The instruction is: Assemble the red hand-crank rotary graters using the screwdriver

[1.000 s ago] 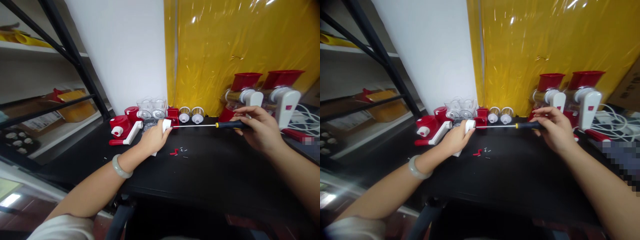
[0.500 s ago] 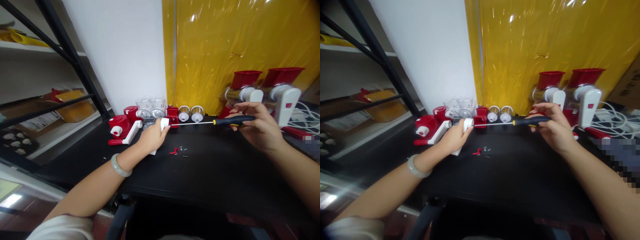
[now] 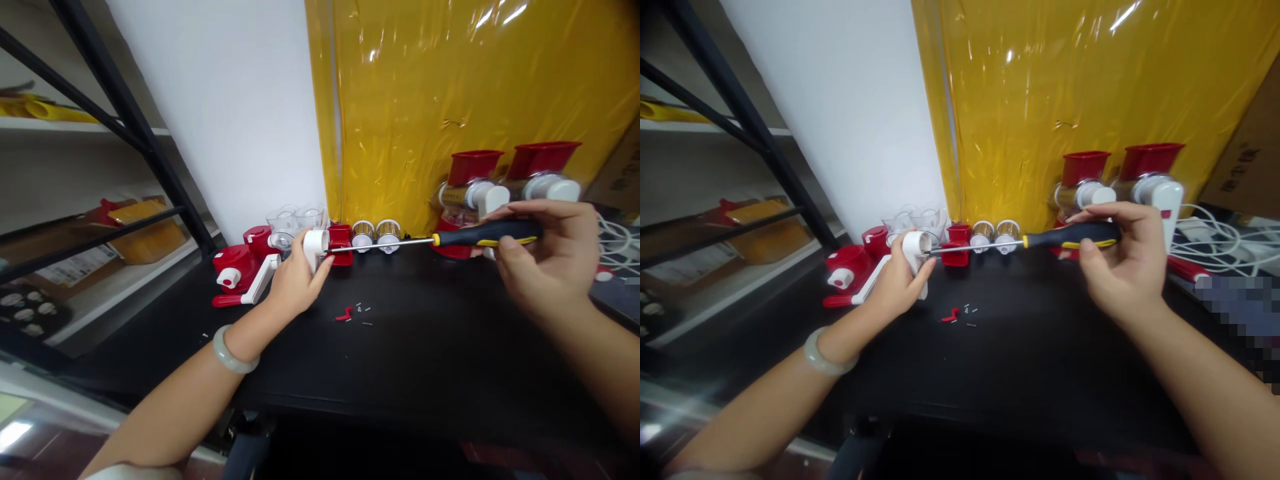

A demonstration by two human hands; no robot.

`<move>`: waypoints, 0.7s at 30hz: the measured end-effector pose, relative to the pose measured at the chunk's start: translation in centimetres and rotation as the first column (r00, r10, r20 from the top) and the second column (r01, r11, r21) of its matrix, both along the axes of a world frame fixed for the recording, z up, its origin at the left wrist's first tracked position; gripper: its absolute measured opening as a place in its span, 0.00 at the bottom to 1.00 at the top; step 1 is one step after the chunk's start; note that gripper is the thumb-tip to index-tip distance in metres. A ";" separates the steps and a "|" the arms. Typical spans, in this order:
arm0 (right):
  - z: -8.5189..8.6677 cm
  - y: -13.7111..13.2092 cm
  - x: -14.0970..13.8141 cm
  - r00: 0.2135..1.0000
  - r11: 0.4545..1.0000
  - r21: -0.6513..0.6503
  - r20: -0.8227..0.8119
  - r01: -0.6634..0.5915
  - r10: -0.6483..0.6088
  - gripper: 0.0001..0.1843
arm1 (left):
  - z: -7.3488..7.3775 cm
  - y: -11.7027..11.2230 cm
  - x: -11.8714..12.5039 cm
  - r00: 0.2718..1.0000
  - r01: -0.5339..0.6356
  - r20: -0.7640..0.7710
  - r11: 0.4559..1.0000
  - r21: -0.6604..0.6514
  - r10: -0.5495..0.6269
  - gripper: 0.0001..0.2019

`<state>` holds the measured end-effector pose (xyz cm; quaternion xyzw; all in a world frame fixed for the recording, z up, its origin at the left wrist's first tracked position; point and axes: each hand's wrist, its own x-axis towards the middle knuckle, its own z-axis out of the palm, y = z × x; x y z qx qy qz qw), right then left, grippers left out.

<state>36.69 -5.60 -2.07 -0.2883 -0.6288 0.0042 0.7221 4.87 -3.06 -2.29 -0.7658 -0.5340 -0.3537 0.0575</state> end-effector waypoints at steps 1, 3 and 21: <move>0.1 -0.2 -0.1 1.000 0.999 0.039 0.007 0.022 -0.022 0.20 | -0.1 0.1 0.0 1.000 0.007 0.017 1.000 0.019 -0.007 0.31; 0.2 -0.5 -0.3 0.999 0.996 0.085 0.009 0.040 -0.041 0.19 | -0.4 0.2 0.0 0.999 0.003 0.032 0.999 0.043 -0.005 0.31; 0.5 -1.0 -0.3 0.983 0.982 -0.069 -0.041 0.173 -0.176 0.11 | -2.4 1.5 -0.6 0.972 0.123 0.166 0.961 0.247 -0.167 0.34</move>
